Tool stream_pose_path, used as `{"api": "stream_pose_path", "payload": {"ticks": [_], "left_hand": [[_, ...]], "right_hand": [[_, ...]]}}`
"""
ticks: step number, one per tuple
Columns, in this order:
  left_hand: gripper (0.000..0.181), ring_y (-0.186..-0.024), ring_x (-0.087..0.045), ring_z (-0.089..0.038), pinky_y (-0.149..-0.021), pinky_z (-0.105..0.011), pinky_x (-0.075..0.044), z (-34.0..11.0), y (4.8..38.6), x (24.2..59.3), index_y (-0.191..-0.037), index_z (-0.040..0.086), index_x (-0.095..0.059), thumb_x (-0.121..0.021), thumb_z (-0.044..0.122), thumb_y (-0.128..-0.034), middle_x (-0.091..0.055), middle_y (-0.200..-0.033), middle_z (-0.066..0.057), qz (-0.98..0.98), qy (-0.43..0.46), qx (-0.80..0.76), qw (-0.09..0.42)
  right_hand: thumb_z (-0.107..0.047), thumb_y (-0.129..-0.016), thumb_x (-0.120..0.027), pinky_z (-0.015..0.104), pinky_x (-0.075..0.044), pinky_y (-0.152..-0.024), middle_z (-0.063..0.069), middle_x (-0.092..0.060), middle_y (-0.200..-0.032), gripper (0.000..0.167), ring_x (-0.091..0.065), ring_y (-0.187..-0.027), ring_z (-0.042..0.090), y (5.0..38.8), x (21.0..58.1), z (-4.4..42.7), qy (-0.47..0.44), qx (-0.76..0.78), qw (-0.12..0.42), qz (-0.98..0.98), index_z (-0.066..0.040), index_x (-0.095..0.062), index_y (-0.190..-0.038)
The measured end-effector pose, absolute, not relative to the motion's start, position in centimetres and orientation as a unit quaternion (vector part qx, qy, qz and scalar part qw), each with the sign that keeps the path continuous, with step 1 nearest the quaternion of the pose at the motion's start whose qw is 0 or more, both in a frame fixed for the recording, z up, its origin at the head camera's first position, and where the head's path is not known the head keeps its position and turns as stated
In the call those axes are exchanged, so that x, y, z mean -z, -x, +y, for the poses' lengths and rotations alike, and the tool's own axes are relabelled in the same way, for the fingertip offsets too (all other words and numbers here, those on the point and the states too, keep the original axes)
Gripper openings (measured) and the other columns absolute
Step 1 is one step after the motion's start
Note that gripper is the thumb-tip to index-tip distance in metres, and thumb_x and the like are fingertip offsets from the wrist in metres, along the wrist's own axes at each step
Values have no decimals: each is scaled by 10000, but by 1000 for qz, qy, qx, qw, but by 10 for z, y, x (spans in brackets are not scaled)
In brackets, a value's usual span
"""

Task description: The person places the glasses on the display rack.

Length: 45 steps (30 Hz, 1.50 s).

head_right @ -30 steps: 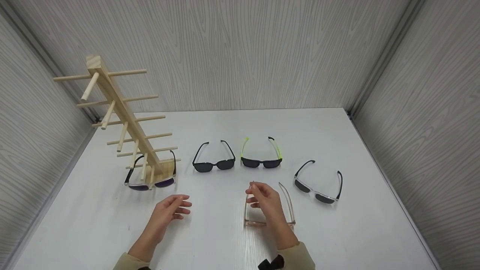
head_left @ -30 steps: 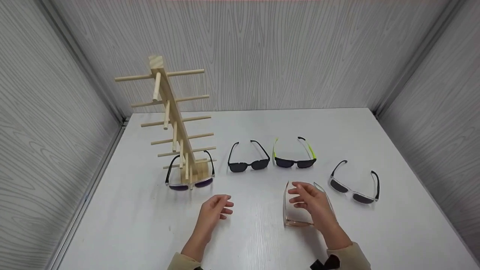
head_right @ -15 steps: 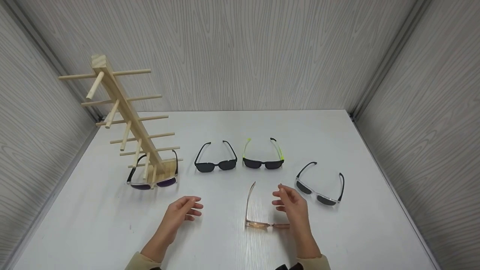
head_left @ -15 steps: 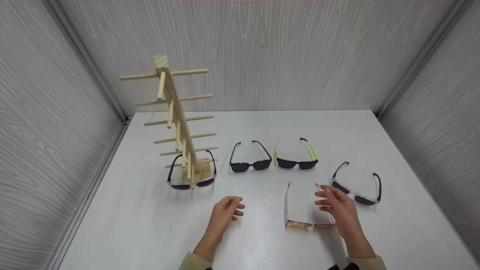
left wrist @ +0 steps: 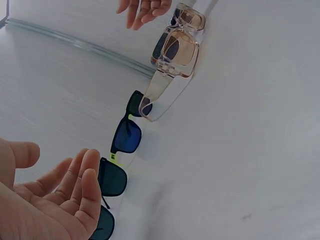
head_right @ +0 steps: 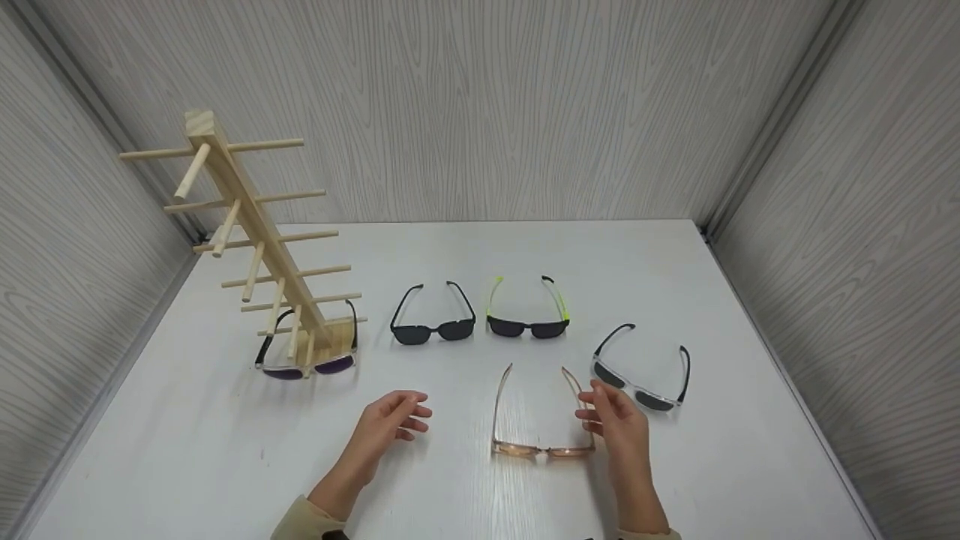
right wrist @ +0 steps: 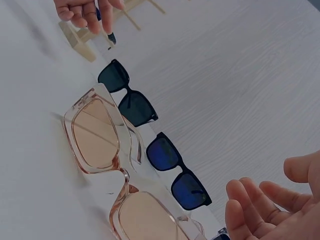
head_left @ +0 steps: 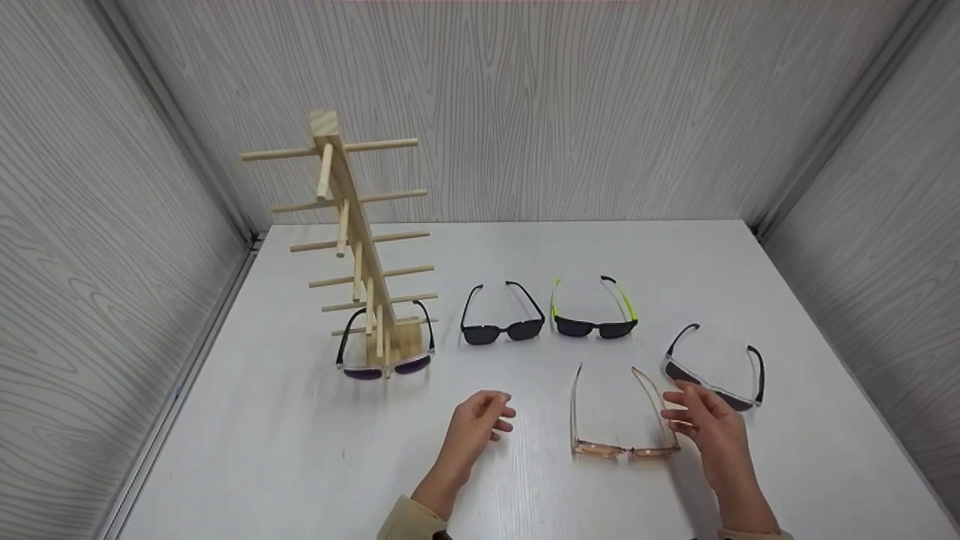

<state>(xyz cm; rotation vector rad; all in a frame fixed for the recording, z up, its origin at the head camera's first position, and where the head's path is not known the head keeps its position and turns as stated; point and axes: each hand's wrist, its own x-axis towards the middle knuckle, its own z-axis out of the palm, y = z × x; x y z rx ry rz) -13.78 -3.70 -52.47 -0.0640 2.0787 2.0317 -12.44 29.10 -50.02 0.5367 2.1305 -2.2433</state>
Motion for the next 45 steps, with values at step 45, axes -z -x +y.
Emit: {"api": "stream_pose_path", "payload": {"ticks": [45], "left_hand": [[384, -887, -583, -166, -794, -371, -473, 42, 123, 552, -1098, 19, -601, -603, 346, -897, -607, -928, -1, 798, -52, -584, 139]], "right_hand": [[-367, -929, -558, 338, -513, -745, 68, -631, -973, 622, -606, -840, 184, 101, 535, 320, -288, 663, 174, 669, 47, -370, -1354]]}}
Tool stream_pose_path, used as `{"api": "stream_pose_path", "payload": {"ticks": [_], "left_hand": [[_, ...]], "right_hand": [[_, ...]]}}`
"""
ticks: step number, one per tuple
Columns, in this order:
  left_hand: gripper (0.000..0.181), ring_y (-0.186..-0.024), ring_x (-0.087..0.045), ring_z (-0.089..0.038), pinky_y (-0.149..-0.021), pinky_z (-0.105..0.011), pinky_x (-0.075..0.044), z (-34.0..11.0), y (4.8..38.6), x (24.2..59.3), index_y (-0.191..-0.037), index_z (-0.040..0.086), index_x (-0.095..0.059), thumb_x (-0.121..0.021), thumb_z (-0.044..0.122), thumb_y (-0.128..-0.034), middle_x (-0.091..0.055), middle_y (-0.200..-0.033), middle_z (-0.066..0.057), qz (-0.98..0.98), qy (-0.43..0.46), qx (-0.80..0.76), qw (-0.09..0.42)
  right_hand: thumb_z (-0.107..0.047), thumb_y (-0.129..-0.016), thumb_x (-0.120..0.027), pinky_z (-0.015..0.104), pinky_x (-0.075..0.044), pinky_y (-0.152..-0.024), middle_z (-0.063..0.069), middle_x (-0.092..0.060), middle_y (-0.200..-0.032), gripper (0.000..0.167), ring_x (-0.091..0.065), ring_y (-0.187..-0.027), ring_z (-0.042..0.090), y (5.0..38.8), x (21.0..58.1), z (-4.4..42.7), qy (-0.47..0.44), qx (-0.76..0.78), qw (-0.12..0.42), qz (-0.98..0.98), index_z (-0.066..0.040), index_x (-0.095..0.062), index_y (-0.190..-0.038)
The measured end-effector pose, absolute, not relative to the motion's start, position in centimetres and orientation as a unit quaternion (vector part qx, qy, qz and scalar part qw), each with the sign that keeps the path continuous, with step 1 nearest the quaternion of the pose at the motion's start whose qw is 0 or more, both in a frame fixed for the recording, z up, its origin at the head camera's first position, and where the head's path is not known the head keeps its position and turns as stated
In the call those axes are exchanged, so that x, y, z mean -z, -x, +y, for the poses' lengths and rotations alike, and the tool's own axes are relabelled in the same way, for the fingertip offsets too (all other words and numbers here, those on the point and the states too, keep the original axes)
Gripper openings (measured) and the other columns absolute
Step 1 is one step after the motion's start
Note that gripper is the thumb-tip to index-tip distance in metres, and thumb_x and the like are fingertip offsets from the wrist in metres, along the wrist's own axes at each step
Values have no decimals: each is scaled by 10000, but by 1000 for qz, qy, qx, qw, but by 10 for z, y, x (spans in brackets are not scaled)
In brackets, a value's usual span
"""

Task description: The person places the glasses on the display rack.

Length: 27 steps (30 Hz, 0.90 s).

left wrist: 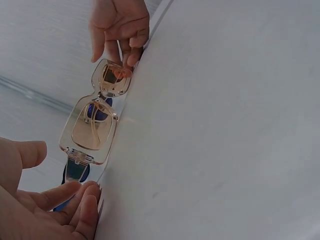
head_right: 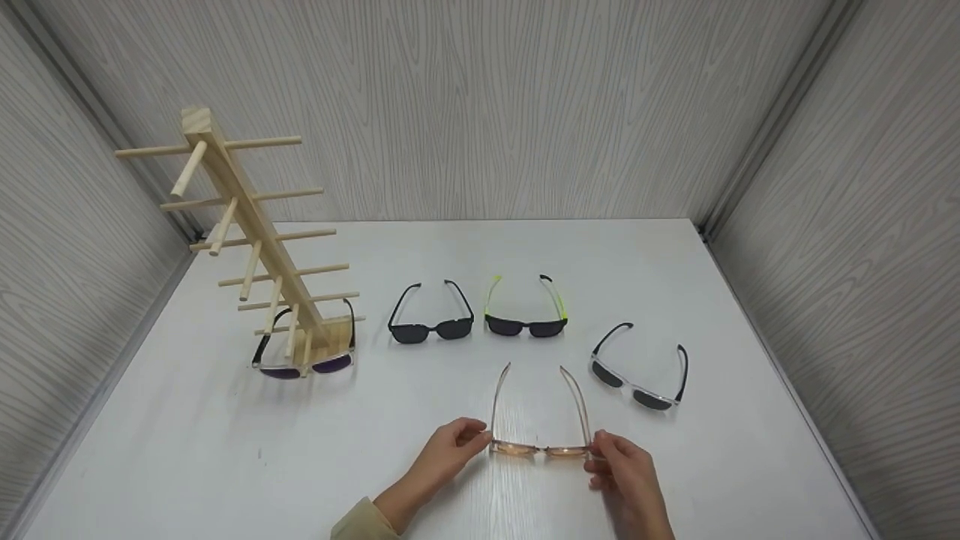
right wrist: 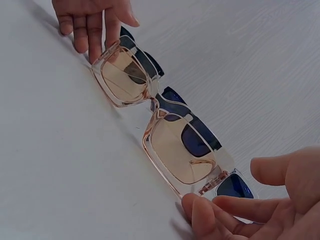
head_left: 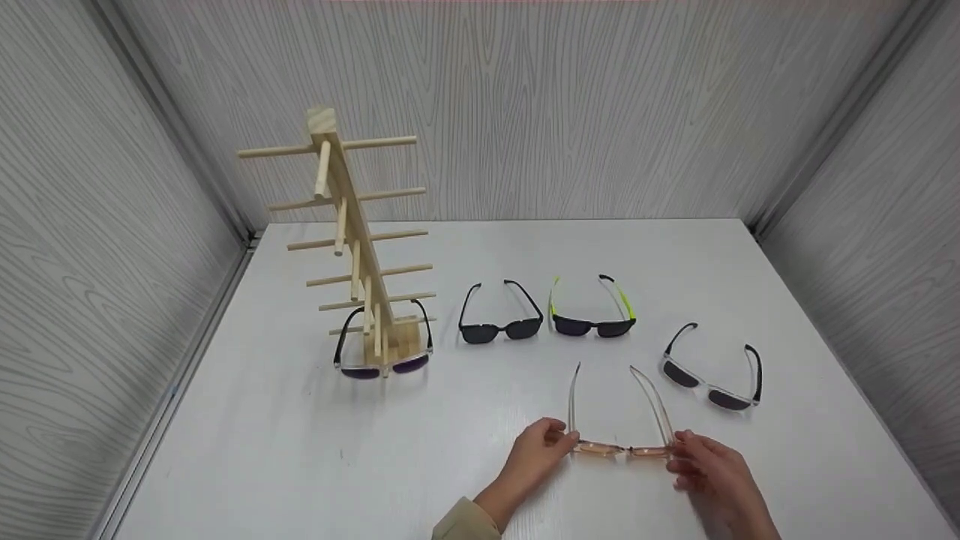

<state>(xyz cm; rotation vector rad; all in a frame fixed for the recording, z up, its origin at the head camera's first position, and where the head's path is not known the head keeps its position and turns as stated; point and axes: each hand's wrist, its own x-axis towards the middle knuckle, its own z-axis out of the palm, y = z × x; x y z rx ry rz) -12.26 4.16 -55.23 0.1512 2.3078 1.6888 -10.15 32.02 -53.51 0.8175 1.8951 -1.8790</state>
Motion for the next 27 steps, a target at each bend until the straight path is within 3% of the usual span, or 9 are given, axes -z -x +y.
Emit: {"api": "stream_pose_path", "payload": {"ticks": [10, 20, 27], "left_hand": [[359, -850, -590, -151, -754, -328, -486, 47, 121, 552, -1059, 6, -631, -620, 321, -886, -612, -896, 14, 817, -73, -557, 128], [372, -894, -604, -200, -770, -349, -494, 47, 123, 554, -1072, -19, -623, -632, 303, -887, -625, -958, -38, 814, -77, -560, 133], [337, -848, -596, -152, -727, -307, -499, 46, 126, 554, -1036, -13, -631, -676, 271, -859, -617, -911, -21, 798, -69, -582, 140]], "right_hand": [[-269, -965, -518, 336, -510, -694, 71, -644, -906, 424, -604, -790, 181, 105, 536, 314, -266, 627, 174, 711, 49, -521, -1245], [-297, -948, -546, 328, -491, -702, 53, -641, -931, 493, -590, -809, 177, 106, 537, 310, -241, 598, 178, 744, 65, -480, -1277], [-343, -929, -568, 319, -481, -699, 35, -640, -964, 550, -580, -818, 170, 105, 537, 310, -232, 579, 169, 763, 40, -466, -1311]]}}
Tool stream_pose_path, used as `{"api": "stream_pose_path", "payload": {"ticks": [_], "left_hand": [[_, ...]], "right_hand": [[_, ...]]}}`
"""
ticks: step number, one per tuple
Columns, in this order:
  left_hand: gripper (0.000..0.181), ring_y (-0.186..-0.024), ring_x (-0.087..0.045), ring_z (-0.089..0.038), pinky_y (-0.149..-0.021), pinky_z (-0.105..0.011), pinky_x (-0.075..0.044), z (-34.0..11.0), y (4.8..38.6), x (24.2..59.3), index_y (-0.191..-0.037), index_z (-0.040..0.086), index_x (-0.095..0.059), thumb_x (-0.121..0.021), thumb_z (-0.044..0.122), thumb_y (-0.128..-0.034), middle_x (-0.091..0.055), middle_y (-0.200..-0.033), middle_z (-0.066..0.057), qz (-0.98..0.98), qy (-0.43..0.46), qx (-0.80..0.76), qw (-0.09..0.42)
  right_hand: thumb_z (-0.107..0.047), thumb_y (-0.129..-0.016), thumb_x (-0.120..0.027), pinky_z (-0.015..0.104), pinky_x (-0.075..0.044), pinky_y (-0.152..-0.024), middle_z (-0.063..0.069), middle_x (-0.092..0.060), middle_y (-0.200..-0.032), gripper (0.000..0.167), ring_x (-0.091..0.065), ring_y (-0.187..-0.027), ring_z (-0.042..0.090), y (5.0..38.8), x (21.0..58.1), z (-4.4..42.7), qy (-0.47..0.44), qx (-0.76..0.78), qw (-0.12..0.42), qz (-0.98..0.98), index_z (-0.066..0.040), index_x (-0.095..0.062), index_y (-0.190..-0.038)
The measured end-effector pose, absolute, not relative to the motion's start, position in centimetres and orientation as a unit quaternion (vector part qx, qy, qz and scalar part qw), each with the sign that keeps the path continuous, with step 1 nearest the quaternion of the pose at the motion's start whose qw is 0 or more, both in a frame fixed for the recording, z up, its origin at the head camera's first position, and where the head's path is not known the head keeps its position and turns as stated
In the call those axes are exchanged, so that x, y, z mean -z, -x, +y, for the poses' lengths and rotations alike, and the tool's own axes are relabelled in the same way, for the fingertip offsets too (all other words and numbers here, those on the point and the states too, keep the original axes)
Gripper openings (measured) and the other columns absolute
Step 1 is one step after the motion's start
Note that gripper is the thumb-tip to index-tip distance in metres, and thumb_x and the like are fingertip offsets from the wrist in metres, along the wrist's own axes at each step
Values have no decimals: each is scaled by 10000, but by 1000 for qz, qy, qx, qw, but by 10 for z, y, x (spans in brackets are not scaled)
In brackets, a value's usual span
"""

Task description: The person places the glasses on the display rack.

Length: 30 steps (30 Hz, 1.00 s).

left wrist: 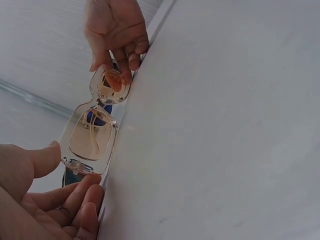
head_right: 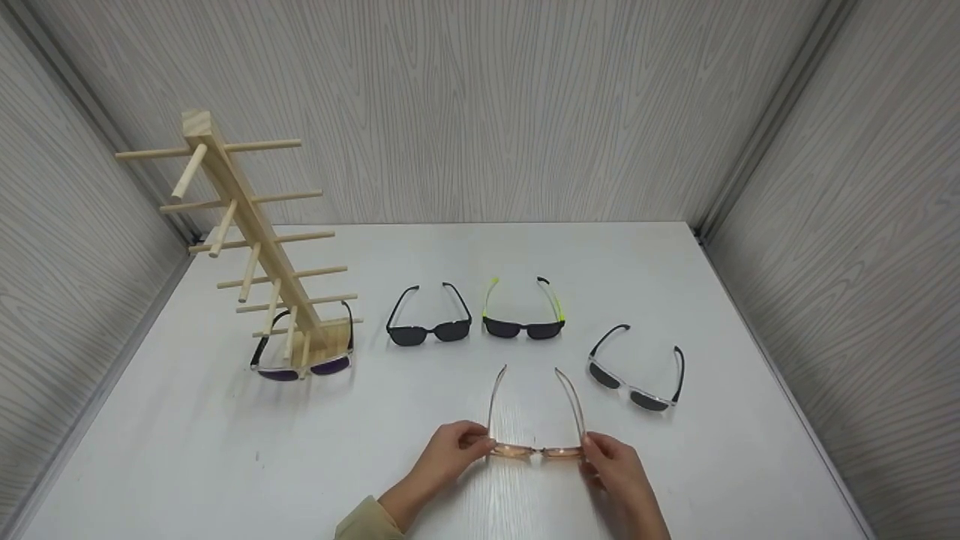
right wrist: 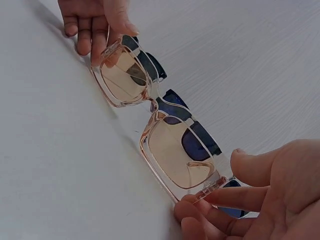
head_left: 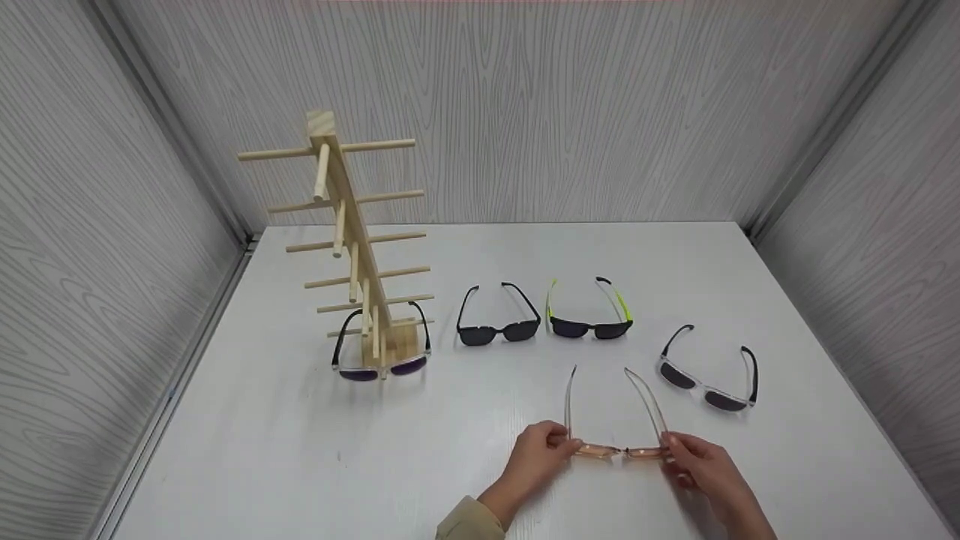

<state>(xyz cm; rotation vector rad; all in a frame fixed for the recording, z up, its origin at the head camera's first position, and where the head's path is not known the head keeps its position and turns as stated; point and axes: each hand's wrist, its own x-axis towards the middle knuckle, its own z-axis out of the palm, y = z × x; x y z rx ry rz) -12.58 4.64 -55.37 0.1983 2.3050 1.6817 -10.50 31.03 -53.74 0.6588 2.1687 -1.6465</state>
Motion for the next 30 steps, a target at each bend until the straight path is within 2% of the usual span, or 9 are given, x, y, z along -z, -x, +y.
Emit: {"api": "stream_pose_path", "payload": {"ticks": [7, 12, 17, 30], "left_hand": [[303, -817, -600, -118, -704, -279, -501, 45, 129, 555, -1007, 11, -650, -676, 273, -856, -631, -881, -2, 787, -58, -601, 124], [341, -801, -612, -114, -674, -260, -509, 41, 132, 555, -1026, -3, -654, -676, 289, -853, -643, -884, -13, 767, -47, -628, 122], [351, -732, -596, -88, -628, -243, -502, 37, 134, 554, -1022, 10, -664, -688, 309, -840, -640, -843, 3, 752, -24, -645, 133], [337, -693, -582, -104, -578, -288, -488, 26, 136, 544, -1013, 77, -680, -700, 354, -821, -619, -825, 15, 744, 23, -653, 137]], "right_hand": [[-427, -899, -580, 323, -486, -711, 49, -642, -981, 591, -601, -840, 185, 105, 539, 309, -228, 603, 156, 749, -12, -483, -1307], [-393, -921, -563, 325, -497, -704, 62, -654, -970, 515, -620, -826, 200, 109, 540, 304, -237, 614, 147, 739, -13, -513, -1265], [-383, -927, -556, 324, -503, -710, 68, -656, -989, 511, -629, -825, 208, 112, 541, 301, -242, 616, 154, 734, 4, -503, -1257], [-349, -947, -535, 342, -516, -706, 90, -648, -1013, 470, -632, -824, 238, 112, 534, 288, -226, 657, 148, 704, 37, -509, -1215]]}}
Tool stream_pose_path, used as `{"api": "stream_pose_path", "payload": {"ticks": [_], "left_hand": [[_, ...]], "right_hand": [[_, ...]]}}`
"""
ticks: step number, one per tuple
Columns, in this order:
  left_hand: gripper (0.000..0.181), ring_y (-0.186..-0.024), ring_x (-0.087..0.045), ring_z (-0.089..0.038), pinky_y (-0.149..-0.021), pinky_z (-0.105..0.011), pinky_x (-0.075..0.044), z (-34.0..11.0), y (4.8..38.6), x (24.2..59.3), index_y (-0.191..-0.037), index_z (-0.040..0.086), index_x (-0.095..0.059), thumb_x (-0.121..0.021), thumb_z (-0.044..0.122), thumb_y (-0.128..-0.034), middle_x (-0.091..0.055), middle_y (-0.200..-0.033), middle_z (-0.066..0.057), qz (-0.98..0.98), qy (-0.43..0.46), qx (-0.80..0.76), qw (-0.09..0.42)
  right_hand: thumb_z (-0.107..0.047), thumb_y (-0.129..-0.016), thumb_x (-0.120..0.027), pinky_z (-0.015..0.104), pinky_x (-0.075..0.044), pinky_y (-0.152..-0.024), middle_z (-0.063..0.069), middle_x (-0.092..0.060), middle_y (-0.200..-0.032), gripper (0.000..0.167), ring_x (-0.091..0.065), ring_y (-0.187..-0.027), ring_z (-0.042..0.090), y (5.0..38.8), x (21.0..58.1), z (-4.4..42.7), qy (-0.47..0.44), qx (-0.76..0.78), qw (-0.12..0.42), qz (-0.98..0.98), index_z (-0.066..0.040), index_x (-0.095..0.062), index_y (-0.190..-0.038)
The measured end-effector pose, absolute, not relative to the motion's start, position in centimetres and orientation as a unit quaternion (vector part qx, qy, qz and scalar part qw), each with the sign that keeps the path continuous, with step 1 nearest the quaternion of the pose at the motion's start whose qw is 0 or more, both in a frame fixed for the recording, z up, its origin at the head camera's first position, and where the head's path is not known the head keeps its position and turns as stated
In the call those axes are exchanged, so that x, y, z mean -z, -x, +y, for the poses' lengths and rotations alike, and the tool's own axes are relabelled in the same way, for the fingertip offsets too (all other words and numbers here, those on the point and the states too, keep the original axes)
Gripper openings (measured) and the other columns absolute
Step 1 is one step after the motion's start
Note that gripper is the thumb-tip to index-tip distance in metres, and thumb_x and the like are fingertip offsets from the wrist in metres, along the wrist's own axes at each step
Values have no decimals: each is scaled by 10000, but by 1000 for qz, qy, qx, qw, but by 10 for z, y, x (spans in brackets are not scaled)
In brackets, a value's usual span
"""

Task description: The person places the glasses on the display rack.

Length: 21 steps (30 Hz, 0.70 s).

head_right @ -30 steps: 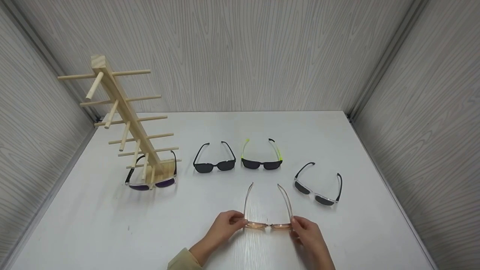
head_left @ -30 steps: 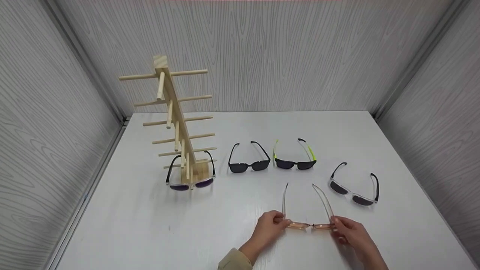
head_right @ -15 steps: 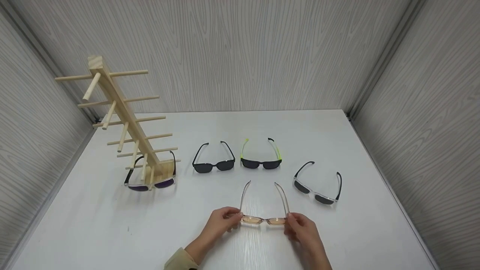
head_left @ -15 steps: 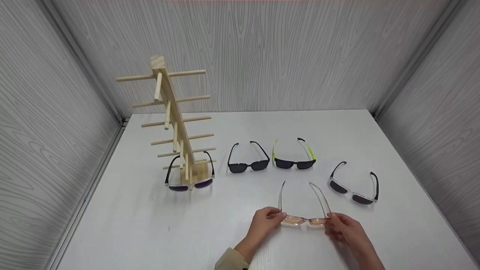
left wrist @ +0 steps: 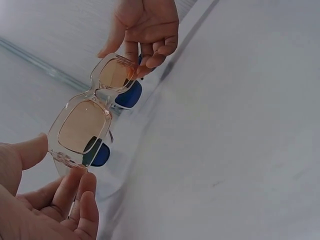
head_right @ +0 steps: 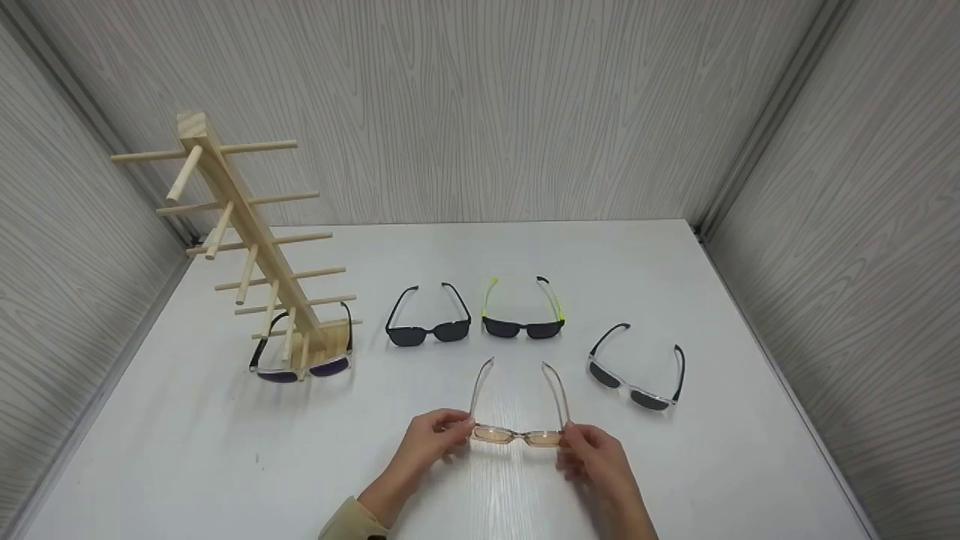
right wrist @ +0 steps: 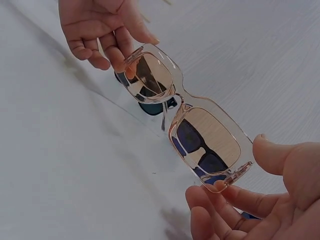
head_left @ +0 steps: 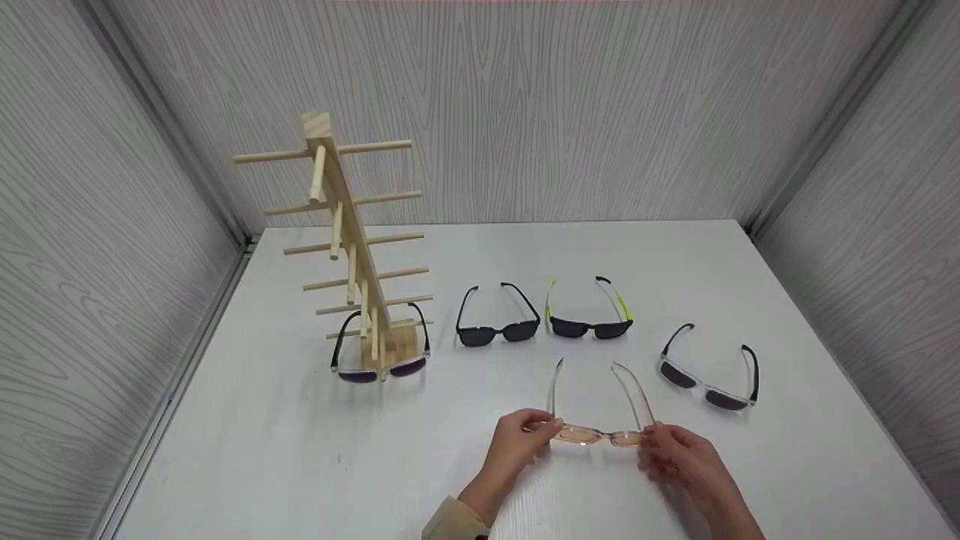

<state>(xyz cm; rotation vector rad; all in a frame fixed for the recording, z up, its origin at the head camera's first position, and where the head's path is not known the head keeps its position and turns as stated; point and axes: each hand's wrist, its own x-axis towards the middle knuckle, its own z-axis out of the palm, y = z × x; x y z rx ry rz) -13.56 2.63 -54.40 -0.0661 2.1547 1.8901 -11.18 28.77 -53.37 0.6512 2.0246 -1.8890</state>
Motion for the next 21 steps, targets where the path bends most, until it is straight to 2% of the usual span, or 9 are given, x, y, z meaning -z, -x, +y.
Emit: {"api": "stream_pose_path", "payload": {"ticks": [13, 21], "left_hand": [[336, -721, -612, -149, -589, -302, -483, 15, 137, 542, -1031, 96, -682, -709, 352, -814, -624, -834, 20, 739, 40, -657, 141], [414, -735, -609, -132, -658, -327, -501, 6, 136, 538, -1083, 51, -657, -711, 358, -811, -628, -855, 5, 733, 37, -666, 133]], "right_hand": [[-273, -959, -528, 355, -510, -720, 91, -631, -999, 399, -603, -849, 233, 116, 532, 276, -215, 674, 135, 693, 36, -503, -1210], [-323, -907, -608, 343, -508, -720, 92, -646, -1013, 492, -607, -872, 244, 119, 529, 269, -202, 677, 133, 695, 47, -505, -1214]]}}
